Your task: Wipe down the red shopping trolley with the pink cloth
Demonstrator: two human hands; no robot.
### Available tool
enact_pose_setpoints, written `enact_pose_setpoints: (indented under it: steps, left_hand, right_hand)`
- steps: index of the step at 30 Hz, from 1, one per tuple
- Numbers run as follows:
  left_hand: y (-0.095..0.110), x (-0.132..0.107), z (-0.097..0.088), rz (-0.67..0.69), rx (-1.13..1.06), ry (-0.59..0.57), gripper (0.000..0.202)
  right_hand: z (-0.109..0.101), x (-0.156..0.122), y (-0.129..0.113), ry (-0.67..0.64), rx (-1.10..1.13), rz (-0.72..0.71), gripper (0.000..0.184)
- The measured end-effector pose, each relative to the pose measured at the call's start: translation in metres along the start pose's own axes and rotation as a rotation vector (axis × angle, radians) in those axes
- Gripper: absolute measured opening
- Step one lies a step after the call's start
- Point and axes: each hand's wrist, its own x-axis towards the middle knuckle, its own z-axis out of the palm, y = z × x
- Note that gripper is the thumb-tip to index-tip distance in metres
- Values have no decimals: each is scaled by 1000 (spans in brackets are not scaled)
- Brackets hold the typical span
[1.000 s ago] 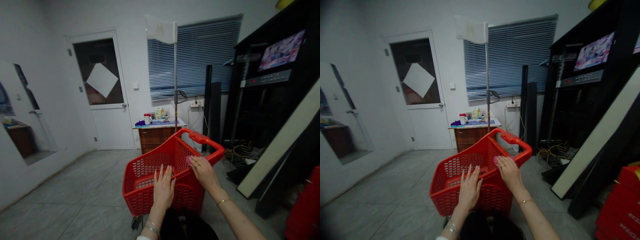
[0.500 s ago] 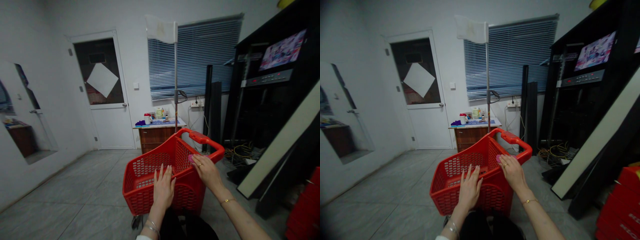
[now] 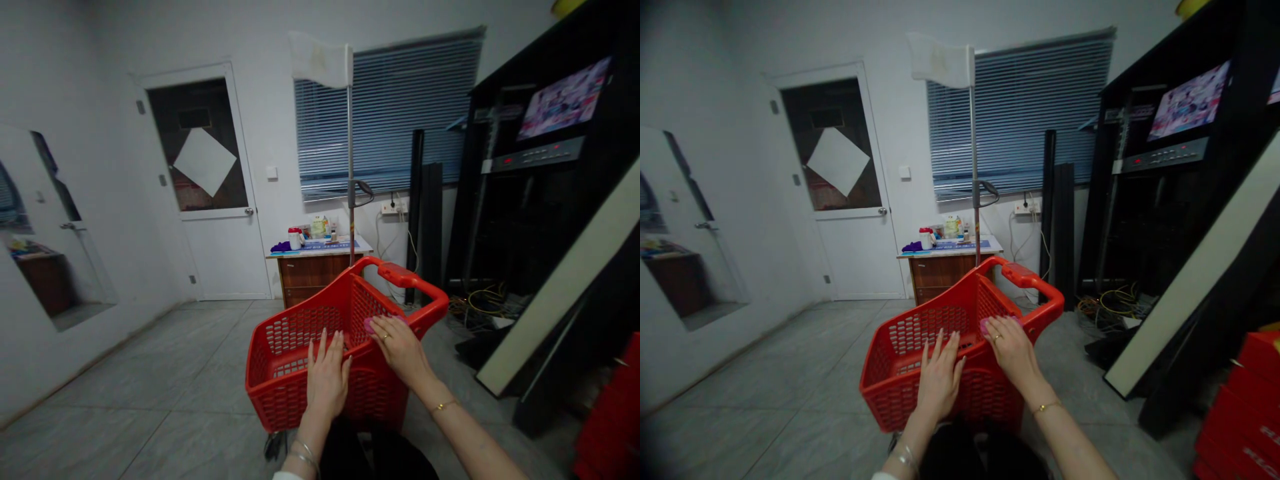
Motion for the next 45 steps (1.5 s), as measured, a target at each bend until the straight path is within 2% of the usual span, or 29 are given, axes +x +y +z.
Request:
enact_pose_setpoints:
  steps: [2, 4, 5, 7, 9, 11, 13, 15, 17, 19, 20, 22, 24, 26, 28, 30, 32, 34, 35, 37, 39, 41, 43, 45]
  left_hand:
    - [1, 0, 1, 1, 2, 4, 51]
    - [3, 0, 2, -6, -4, 5, 51]
    - [4, 1, 3, -12, -7, 4, 51]
    - [5, 1, 4, -25, -8, 0, 50]
    - [5, 1, 4, -26, -4, -4, 50]
    - [2, 0, 3, -16, -4, -8, 49]
    - [-1, 0, 3, -9, -9, -10, 49]
    - [-2, 0, 3, -10, -18, -12, 49]
    - [-1, 0, 4, -13, -25, -9, 50]
    - [0, 1, 6, -18, -29, 0, 51]
    - [1, 1, 6, -21, -28, 4, 51]
    - [2, 1, 7, -29, -22, 10, 51]
    - [2, 1, 6, -26, -11, 11, 51]
    - [1, 1, 5, -12, 0, 11, 51]
    - [-1, 2, 4, -1, 3, 8, 51]
    - [-2, 2, 3, 0, -8, 1, 51]
    - [-1, 1, 3, -7, -27, -4, 51]
    - [0, 1, 4, -16, -40, -3, 52]
    - [1, 1, 5, -22, -41, 0, 52]
    - [2, 1, 5, -25, -34, 9, 52]
    - [1, 0, 6, -14, -23, 15, 53]
    - [-1, 0, 5, 1, -11, 16, 53]
    - [-3, 0, 5, 10, 0, 18, 52]
    - [-3, 0, 4, 10, 4, 19, 52]
  right_hand:
    - [-9, 1, 31, 48, -36, 80, 31]
    - [-11, 1, 45, 133, -81, 182, 32]
    - [-8, 1, 43, 177, -104, 223, 32]
    - [3, -2, 21, 214, -120, 232, 31]
    - [15, -5, -9, 162, -86, 147, 30]
    - [18, -6, -27, 70, -27, 36, 30]
    - [12, -5, -21, 20, 1, -22, 30]
    - [1, -3, 5, 30, -15, -7, 30]
    - [-8, 0, 34, 99, -65, 74, 30]
    - [-9, 1, 46, 181, -123, 171, 30]
    - [-6, 1, 42, 206, -143, 202, 30]
    - [6, -1, 18, 196, -146, 195, 28]
    - [17, -3, -12, 126, -96, 121, 27]
    - [21, -4, -29, 44, -29, 35, 28]
    - [15, -3, -21, 2, 5, -12, 30]
    - [3, -2, 6, 18, -4, 6, 30]
    - [-7, 0, 36, 82, -50, 92, 30]
    - [-8, 0, 46, 162, -111, 198, 30]
    - [-5, 0, 41, 191, -138, 233, 30]
    - [7, -2, 15, 200, -149, 222, 28]
    - [19, -5, -17, 143, -97, 128, 28]
    - [23, -6, -35, 64, -22, 22, 29]
    - [16, -5, -26, 21, 14, -28, 30]
    - [2, -3, 4, 28, -3, -10, 30]
